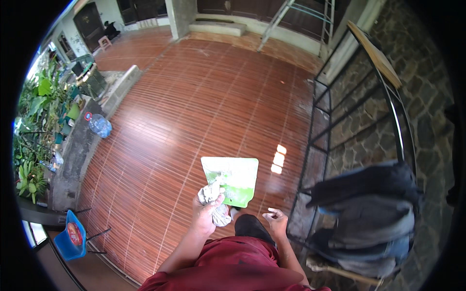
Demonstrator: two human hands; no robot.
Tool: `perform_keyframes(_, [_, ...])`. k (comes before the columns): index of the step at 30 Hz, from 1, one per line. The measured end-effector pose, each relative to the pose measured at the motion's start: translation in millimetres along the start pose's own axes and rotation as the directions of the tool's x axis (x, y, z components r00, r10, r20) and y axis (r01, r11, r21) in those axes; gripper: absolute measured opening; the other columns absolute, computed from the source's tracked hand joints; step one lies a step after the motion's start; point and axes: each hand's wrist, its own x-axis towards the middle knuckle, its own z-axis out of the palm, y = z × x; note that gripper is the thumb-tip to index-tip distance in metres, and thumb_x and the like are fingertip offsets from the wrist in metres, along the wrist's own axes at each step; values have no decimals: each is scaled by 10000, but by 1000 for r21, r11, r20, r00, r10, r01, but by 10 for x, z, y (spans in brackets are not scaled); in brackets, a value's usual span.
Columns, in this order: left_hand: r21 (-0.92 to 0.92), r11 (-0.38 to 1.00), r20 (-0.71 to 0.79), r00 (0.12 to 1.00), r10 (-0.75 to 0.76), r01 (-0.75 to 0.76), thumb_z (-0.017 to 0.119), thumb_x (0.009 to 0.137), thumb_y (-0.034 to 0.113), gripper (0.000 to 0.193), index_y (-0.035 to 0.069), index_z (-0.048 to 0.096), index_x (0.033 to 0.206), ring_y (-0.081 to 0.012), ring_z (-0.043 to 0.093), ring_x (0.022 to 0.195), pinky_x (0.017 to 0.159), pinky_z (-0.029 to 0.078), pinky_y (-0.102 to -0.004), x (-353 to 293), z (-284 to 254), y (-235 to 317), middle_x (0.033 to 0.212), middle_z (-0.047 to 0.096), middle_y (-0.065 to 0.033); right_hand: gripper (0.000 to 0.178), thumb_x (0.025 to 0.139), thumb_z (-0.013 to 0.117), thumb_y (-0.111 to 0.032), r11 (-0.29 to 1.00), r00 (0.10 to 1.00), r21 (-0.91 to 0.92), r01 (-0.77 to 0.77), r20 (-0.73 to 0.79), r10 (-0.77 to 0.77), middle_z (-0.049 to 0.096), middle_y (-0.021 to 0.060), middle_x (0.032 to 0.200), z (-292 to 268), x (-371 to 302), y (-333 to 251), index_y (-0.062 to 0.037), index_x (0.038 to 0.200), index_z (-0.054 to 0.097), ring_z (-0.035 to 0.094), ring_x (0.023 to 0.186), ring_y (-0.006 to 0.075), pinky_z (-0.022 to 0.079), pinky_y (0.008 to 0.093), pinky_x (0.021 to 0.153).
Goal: The person carries a wooden plank and a green trowel, then climbs a metal ladder to apply plaster to a wall above a doorway. They repeatedly scoop plaster from a cloth onto the trowel and spread it on the wall surface.
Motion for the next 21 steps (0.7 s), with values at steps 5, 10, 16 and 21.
perform_keyframes(5, [42,997,-60,996,60,-58,654,797,29,260,5,558,1038,-169,586,522,437,501,-303,1287,517,345,829,616,-79,278,806,691,-5,998,978,29,58,199,-63,667,63,784,531,1901,-1029,74,1064,623,607,680,83,504,207,616])
perform_keyframes(10, [248,950,-100,971,218,-188,662,790,-18,167,2,607,946,-123,575,530,437,460,-264,2662,755,458,776,630,-53,246,875,587,32,939,959,337,74,234,-160,676,114,861,1157,3692,-1970,93,1113,584,648,759,140,542,242,681])
perform_keyframes(16, [365,897,45,967,251,-250,687,792,10,102,2,650,886,-75,547,508,442,412,-233,4768,1148,570,667,608,-5,238,875,586,46,896,943,441,39,281,-179,669,102,852,1621,5134,-2875,80,1110,582,641,760,148,534,266,728])
perform_keyframes(21, [287,955,83,995,47,-69,692,793,28,103,7,650,885,-77,549,492,432,416,-236,6626,1893,868,634,600,-2,222,862,621,27,909,977,416,-35,206,-57,662,86,838,1668,6187,-3532,42,1083,613,631,746,138,525,257,721])
